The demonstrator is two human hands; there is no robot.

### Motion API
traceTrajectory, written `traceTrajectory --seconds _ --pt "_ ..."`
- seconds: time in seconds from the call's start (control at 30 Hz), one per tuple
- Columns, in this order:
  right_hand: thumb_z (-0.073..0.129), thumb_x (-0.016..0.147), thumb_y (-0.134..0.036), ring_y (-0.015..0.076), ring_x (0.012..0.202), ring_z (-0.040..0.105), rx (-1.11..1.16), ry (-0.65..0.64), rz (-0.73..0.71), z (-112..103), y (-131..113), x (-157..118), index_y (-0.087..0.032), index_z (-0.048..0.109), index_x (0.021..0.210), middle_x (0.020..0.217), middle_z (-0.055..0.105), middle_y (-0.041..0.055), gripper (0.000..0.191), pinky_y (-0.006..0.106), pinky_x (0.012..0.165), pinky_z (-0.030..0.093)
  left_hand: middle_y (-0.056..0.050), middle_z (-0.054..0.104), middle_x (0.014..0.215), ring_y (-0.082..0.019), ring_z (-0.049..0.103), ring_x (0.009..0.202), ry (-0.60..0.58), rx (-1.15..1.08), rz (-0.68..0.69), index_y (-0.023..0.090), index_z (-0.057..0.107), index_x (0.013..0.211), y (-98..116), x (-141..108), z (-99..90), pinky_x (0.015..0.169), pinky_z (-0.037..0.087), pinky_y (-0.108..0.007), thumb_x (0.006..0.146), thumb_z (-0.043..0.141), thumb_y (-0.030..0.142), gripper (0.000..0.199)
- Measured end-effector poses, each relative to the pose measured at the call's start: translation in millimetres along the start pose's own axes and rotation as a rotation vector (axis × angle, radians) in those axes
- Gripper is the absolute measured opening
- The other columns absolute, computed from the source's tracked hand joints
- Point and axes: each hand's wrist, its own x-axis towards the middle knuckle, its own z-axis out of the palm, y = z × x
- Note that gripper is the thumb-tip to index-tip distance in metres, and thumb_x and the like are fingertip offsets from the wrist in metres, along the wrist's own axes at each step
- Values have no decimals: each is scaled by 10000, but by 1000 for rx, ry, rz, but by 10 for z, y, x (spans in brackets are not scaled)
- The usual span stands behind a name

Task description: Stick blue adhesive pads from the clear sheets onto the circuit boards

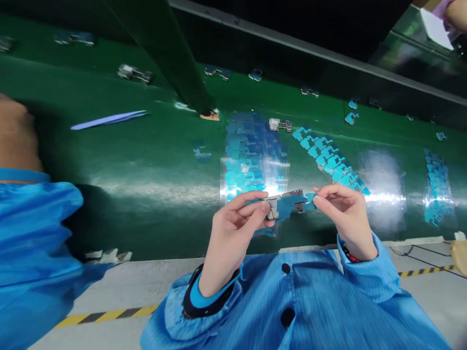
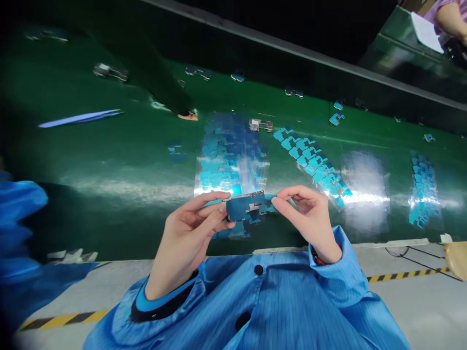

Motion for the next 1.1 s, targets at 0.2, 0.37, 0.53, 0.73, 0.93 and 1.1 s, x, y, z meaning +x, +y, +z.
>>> traceTrajectory --seconds 0.2,0.37,0.53,0.73,0.93,1.1 --pt "782 757 -242 145 722 701 -50 -41 27 -31 -177 -42 -246 731 761 747 739 -12 51 284 726 604 -19 792 766 -159 728 620 -50 57 80 232 804 940 137 -134 35 610 643 -237 676 838 357 293" --pt "789 728 -182 145 691 697 -107 -4 -13 15 -288 -47 -255 733 733 720 739 -27 92 285 710 610 20 755 669 -130 709 593 -39 85 123 277 811 928 200 -186 27 618 648 -217 725 784 245 208" --pt "776 724 -147 137 653 698 -156 -15 -14 57 -331 -51 -237 719 719 700 737 -24 106 259 669 617 15 783 750 -142 729 605 -12 127 130 268 806 941 263 -259 53 637 653 -245 718 741 195 243" --pt "777 712 -132 110 602 677 -153 -18 5 91 -389 -45 -215 715 700 668 720 -31 104 208 600 611 31 792 768 -137 733 616 52 210 125 277 800 944 357 -365 110 664 650 -251 725 687 153 276" --pt "778 711 -101 86 600 670 -129 -2 3 110 -405 -55 -224 727 716 683 721 -47 134 167 570 594 29 801 815 -135 735 593 76 290 171 267 794 964 374 -406 97 638 649 -237 719 694 156 287" --pt "777 723 -96 58 615 669 -119 -14 -9 110 -407 -62 -228 735 732 695 720 -62 138 115 582 579 10 805 832 -159 749 605 81 300 178 245 785 994 370 -413 84 658 653 -257 712 706 157 306"
